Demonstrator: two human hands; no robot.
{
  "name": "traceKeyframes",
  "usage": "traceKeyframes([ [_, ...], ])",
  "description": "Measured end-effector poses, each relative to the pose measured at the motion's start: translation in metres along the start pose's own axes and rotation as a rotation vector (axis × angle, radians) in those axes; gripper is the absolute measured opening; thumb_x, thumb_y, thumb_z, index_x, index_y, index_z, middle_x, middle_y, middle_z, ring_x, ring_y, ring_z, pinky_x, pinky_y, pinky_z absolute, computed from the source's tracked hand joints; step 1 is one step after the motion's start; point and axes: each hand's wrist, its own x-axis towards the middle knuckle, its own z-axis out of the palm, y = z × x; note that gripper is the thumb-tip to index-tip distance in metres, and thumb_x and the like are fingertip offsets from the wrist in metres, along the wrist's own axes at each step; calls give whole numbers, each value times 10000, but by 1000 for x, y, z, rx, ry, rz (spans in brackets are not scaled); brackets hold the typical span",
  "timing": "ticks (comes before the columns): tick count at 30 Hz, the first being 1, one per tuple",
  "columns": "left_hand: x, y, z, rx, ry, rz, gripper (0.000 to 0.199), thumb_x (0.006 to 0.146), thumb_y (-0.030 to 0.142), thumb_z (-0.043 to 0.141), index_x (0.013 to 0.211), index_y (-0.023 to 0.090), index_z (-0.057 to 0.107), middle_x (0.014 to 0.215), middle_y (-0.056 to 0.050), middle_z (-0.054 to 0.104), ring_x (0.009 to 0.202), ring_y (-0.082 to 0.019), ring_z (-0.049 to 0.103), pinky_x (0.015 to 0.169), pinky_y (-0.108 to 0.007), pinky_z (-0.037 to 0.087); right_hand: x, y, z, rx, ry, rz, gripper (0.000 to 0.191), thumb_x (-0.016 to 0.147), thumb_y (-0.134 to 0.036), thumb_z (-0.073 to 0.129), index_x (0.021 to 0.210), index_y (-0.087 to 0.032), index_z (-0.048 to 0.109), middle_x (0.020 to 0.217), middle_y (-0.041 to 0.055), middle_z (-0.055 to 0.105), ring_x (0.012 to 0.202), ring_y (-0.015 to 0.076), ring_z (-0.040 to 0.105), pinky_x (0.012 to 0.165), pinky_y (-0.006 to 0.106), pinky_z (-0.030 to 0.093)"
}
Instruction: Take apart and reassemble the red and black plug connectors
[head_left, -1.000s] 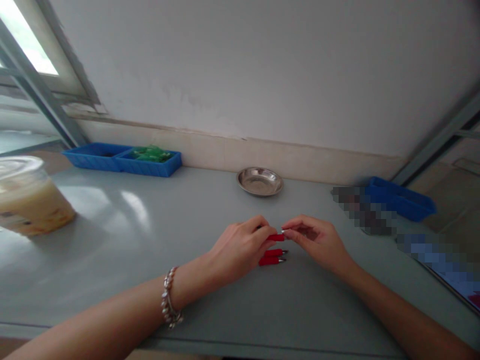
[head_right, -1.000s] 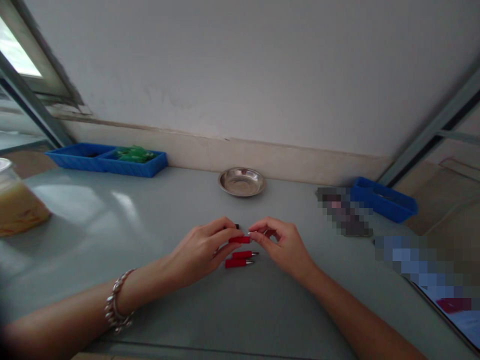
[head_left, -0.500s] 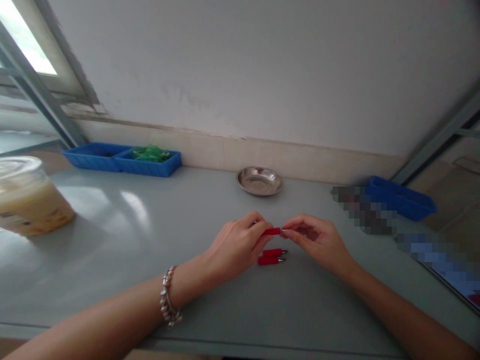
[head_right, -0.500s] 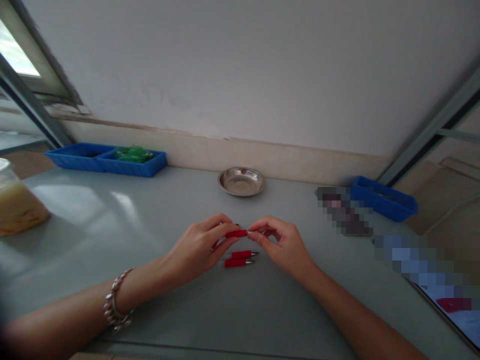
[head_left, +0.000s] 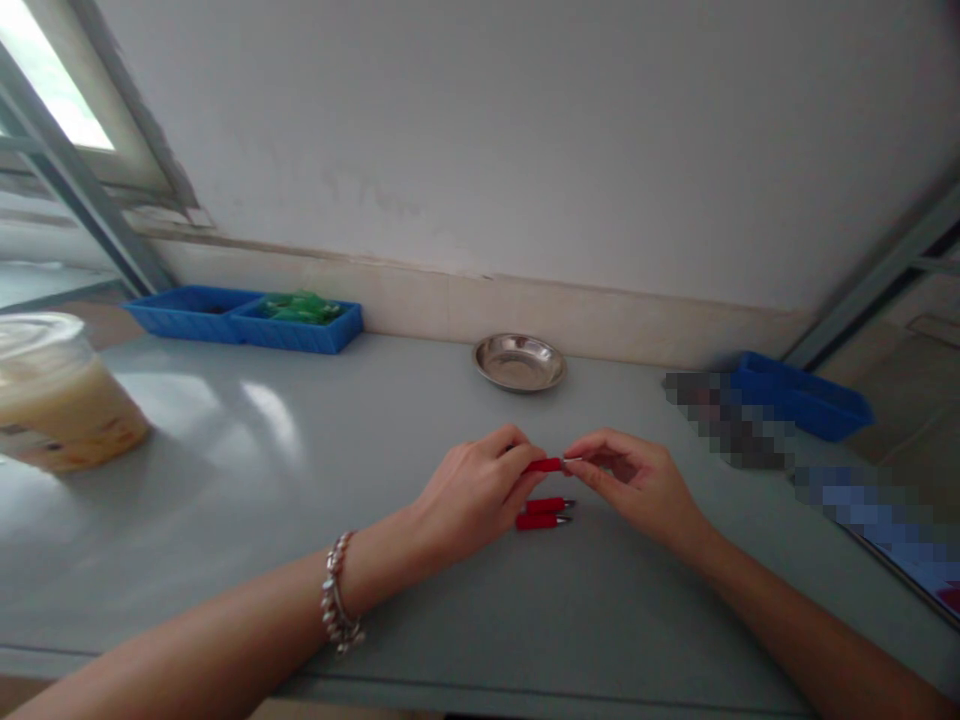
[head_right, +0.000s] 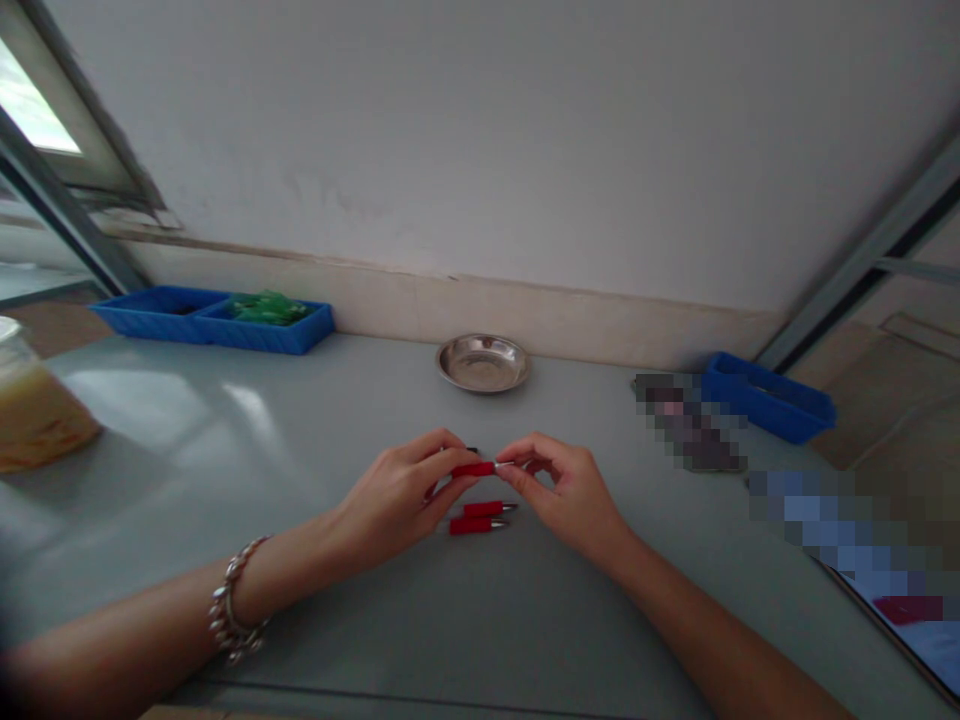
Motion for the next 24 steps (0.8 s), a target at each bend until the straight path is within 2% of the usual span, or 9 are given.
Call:
traceKeyframes([
  [8,0,1,-1,-9,11,2,209,865,243,409,976,172,571,883,-53,559,693,-125,561,628,-237,460,0,1,0,11,-34,9,91,747,-259,576,787,-182,605,740,24,643,690,136,598,642,264,486],
  [16,-1,0,1,-19,-8,1,220,870,256,401,980,167,569,882,-58,561,702,-137,564,630,-254,464,0,2,1,-99,-16,-1,84,720,-225,606,791,-182,622,706,14,647,640,134,585,595,253,470],
  [24,-1,-1,3,-51,36,15,209,863,247,416,958,154,577,849,-54,573,677,-128,555,619,-242,459,-2,0,2,-106,-12,-14,131,743,-239,583,843,-192,654,768,23,689,680,149,619,648,275,487],
])
